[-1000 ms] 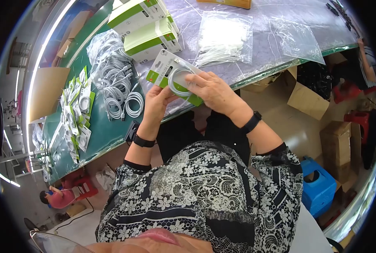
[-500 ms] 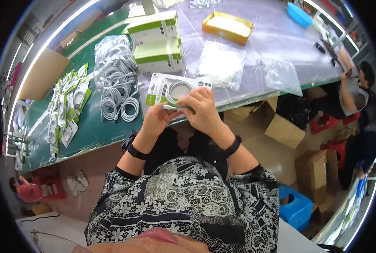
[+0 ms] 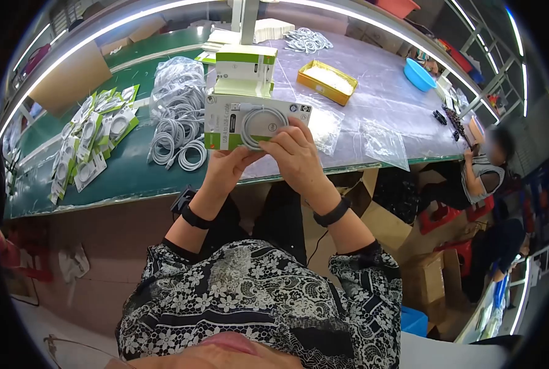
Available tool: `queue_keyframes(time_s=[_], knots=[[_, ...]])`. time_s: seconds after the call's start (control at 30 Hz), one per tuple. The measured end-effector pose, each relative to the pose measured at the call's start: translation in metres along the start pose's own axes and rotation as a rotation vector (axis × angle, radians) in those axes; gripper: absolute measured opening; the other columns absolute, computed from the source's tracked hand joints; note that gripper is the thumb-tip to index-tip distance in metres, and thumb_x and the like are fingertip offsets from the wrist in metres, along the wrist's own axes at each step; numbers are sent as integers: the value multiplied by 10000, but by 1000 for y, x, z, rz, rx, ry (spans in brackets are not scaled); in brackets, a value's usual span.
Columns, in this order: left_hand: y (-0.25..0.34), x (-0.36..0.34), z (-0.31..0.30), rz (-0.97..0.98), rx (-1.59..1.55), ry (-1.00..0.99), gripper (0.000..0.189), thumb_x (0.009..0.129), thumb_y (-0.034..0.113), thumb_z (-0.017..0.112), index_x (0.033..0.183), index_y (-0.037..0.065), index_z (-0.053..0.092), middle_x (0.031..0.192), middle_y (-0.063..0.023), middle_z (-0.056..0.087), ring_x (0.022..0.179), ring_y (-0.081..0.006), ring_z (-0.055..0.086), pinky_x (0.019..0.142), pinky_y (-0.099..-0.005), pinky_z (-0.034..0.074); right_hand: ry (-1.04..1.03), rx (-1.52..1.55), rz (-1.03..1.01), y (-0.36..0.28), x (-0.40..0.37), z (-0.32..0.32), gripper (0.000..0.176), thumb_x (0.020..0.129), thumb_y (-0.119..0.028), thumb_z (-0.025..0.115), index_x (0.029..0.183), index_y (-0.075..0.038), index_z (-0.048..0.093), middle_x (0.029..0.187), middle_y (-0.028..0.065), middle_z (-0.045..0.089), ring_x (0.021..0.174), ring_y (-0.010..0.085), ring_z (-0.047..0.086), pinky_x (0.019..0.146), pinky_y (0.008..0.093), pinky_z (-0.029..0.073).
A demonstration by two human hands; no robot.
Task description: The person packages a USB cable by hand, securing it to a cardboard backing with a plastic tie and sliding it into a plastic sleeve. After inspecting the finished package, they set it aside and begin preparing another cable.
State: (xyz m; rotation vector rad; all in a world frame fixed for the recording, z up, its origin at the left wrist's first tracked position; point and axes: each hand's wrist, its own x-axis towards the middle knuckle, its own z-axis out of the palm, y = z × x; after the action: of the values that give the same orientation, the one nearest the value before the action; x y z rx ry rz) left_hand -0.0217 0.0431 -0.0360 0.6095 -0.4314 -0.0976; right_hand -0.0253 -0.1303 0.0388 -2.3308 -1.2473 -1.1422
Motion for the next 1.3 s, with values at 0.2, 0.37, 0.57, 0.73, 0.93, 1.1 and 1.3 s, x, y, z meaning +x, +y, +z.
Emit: queue_keyframes(time_s=[0.2,0.37,0.57,0.73,0.93,1.1,1.3], knots=[[-1,-7,4,9,7,4,292,940,35,492,1226,-19,495,1148,-137,600,1044,-262,616,921,-415,531,-79,-15,-44,-3,0,-10,212,715,-78,681,923,-91,640,847,23,542,886,226,541,989,452,412],[-2,-14,-7,-6,34,20,262,942,59,517,1191,-20,530,1136,-128,607,1020,-244,625,890,-391,547,-219,-16,-77,-8,-1,-21,199,726,-125,689,913,-98,626,857,16,535,890,211,541,999,449,407],[-11,-16,2,41,15,46,257,945,53,509,1192,-13,532,1137,-118,607,1015,-238,626,884,-386,548,-163,-255,-123,-14,-7,-17,215,712,-203,706,888,-109,626,860,5,539,895,189,544,1020,455,374],[-15,-20,7,31,26,75,261,938,32,513,1195,-9,532,1129,-118,608,1002,-231,628,881,-383,551,-50,-158,37,-23,-16,-8,163,725,-150,695,874,-126,636,867,-2,557,914,191,542,1045,474,324],[-23,-21,5,28,63,128,242,925,0,516,1165,-16,547,1119,-117,607,986,-216,628,858,-370,563,-54,-21,237,-22,-10,2,141,730,-96,681,854,-123,620,847,-10,570,924,193,524,1048,483,259],[-25,-18,3,11,138,132,226,922,-8,515,1144,-29,554,1105,-110,609,963,-211,634,828,-364,575,-227,112,304,-9,-14,0,125,737,-103,698,844,-118,635,802,-4,569,909,201,526,1044,475,243],[-22,-12,-2,-5,204,180,221,935,28,510,1145,-34,548,1091,-114,613,940,-217,643,808,-368,579,-248,99,285,-4,-21,10,114,740,-104,696,814,-121,611,783,-8,560,904,189,529,1043,474,250]])
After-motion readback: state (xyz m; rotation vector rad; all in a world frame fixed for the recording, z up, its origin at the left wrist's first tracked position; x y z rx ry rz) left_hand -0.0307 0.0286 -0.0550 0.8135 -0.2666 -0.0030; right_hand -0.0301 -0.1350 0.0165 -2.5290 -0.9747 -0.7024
